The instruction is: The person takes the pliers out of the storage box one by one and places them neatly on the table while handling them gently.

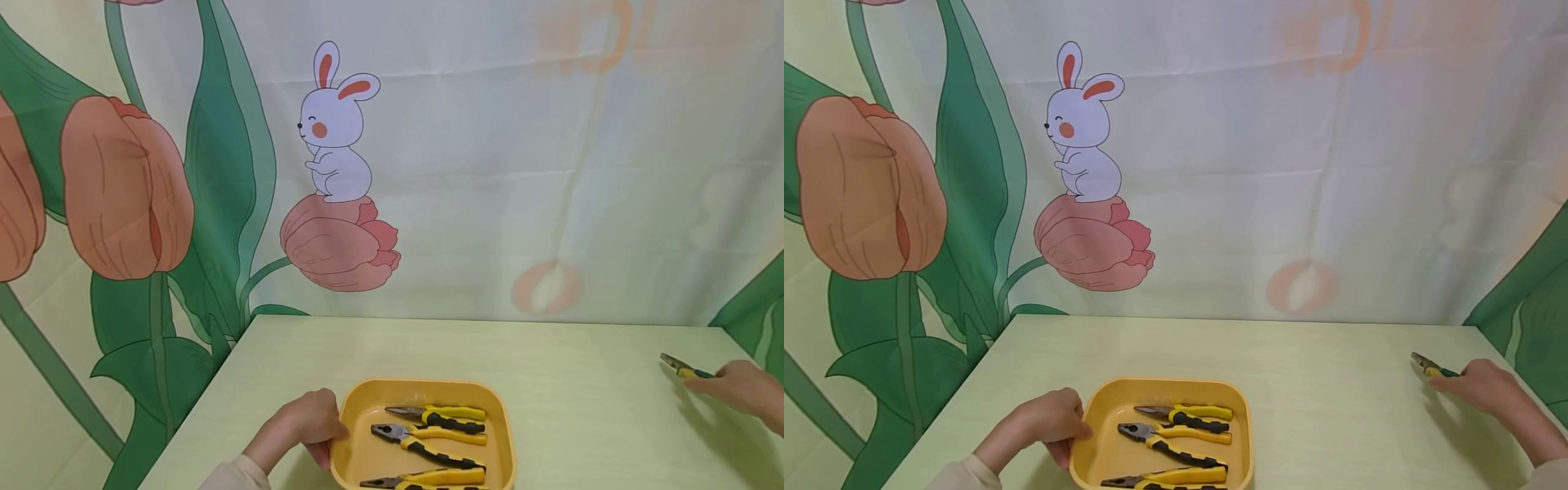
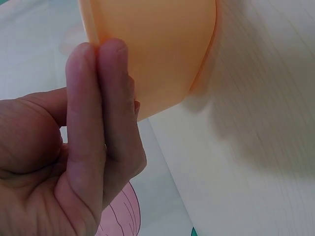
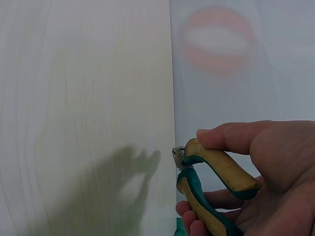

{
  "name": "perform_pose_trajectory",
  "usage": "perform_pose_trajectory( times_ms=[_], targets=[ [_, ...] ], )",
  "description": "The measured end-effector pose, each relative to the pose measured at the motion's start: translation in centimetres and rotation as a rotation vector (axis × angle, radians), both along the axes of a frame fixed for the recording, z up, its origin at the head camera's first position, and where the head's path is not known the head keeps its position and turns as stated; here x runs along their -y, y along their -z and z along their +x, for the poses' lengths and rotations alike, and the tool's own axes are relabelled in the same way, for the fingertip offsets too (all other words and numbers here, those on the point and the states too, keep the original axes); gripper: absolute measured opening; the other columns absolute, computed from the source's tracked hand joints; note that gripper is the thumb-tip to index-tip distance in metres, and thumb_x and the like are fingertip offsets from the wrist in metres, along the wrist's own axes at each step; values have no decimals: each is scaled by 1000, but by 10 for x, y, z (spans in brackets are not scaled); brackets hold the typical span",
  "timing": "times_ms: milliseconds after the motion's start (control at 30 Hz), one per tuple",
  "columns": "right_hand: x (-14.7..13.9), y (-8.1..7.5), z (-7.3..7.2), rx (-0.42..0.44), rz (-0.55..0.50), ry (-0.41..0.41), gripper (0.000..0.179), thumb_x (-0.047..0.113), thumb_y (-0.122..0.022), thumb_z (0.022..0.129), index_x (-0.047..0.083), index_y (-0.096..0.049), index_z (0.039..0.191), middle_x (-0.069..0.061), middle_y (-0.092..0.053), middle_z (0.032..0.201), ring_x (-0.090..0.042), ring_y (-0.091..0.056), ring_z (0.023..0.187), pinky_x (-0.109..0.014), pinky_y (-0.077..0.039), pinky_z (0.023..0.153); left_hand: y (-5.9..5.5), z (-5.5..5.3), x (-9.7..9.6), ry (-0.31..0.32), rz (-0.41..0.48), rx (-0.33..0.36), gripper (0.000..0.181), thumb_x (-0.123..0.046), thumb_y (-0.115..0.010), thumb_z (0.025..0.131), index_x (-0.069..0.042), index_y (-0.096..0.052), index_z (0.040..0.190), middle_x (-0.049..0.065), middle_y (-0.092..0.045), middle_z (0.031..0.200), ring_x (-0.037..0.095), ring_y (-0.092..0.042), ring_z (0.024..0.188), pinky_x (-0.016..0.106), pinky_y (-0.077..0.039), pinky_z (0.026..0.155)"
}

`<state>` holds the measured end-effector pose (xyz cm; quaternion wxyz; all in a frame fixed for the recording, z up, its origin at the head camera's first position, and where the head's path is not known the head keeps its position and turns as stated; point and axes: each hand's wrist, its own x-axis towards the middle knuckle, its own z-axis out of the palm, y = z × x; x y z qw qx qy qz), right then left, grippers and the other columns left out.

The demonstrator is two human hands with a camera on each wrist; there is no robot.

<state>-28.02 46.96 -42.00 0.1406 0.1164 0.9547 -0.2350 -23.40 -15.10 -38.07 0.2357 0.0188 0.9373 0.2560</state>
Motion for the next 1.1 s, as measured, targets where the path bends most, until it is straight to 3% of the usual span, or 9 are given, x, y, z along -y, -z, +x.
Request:
perform_pose_trajectory(
  times_ms=[167, 400, 567, 767, 1100],
  targets=[
    [0, 1, 1, -7, 8, -25, 52, 45, -58, 91, 23, -23, 58, 9, -14, 60, -10, -21, 59, -28, -29, 57, 1, 0, 0, -4, 7, 4, 17, -8, -65, 85, -2, -62, 71, 6, -66, 53, 15, -67, 46, 20, -55, 48],
    [3, 2, 5, -18, 27, -38, 49, 49, -61, 88, 19, -34, 60, 5, -27, 65, -14, -36, 65, -29, -33, 59, 2, 0, 0, -20, 15, 8, 15, -7, -65, 85, -1, -61, 71, 7, -67, 53, 15, -67, 46, 20, -55, 48],
    [4, 3, 6, -13, 13, -48, 51, 49, -61, 88, 21, -27, 60, 7, -20, 63, -12, -29, 62, -28, -30, 58, 2, 0, -1, -17, 21, 3, 15, -6, -65, 84, -1, -62, 71, 7, -66, 53, 15, -67, 45, 21, -55, 48],
    [4, 5, 7, -16, 14, -70, 51, 51, -59, 89, 21, -28, 61, 6, -22, 64, -12, -30, 62, -30, -31, 59, -1, 1, -2, -13, 18, -7, 15, -6, -64, 84, -1, -62, 70, 7, -66, 52, 13, -65, 43, 21, -54, 48],
    [5, 4, 12, -23, 38, -80, 50, 52, -61, 88, 13, -40, 65, -2, -41, 71, -19, -46, 71, -32, -39, 63, -2, -1, -3, -10, -7, 4, 17, -8, -65, 86, -2, -62, 71, 7, -66, 52, 15, -67, 47, 21, -55, 49]
  ],
)
